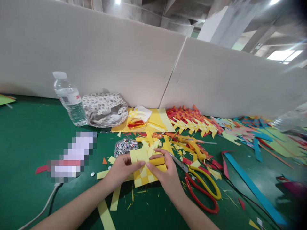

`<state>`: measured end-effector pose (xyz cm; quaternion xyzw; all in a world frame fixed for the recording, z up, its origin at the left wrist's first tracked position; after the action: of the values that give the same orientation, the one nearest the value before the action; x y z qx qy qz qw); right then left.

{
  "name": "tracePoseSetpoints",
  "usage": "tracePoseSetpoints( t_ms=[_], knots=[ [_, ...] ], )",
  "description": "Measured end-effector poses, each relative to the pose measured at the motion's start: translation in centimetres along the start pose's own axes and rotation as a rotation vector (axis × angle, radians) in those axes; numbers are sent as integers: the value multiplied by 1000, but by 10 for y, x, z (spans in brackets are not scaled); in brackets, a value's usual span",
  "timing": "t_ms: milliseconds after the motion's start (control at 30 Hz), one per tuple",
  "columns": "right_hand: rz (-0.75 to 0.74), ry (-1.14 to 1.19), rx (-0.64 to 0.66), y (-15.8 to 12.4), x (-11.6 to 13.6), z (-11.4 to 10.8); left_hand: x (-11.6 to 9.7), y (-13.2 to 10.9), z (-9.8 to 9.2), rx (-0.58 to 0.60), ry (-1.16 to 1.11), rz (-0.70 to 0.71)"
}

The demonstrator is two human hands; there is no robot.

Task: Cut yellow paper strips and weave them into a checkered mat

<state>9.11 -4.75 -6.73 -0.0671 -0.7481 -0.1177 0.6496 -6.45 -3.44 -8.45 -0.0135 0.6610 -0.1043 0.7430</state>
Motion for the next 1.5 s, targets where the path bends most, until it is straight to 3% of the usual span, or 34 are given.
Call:
tracePoseSetpoints(
  t_ms=[300, 833, 1167, 1300, 1500],
  knots=[
    [-86, -40, 187, 8, 6, -7, 0, 1, 0, 68, 130, 70],
    [-55, -64, 99, 4, 7, -2, -6, 1, 1, 98, 112, 65],
    [-38, -82, 117, 11, 3, -11, -6, -2, 1, 6, 62, -51],
    [-31, -73, 160, 11, 0, -10, -8, -3, 2, -78, 68, -38],
    [40, 4, 142, 11, 6, -12, -12, -5, 1, -81, 70, -36]
  ],
)
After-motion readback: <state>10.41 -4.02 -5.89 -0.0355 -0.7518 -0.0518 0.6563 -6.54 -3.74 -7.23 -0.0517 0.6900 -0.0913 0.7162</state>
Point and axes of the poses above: each hand's wrist, its own y-axis towards the middle knuckle, its own z-axis out of the palm, x = y × z, the point moved 1 cm from there along y, towards the middle knuckle, and after that the axes turned 11 degrees about -x, right-handed, at the moved point
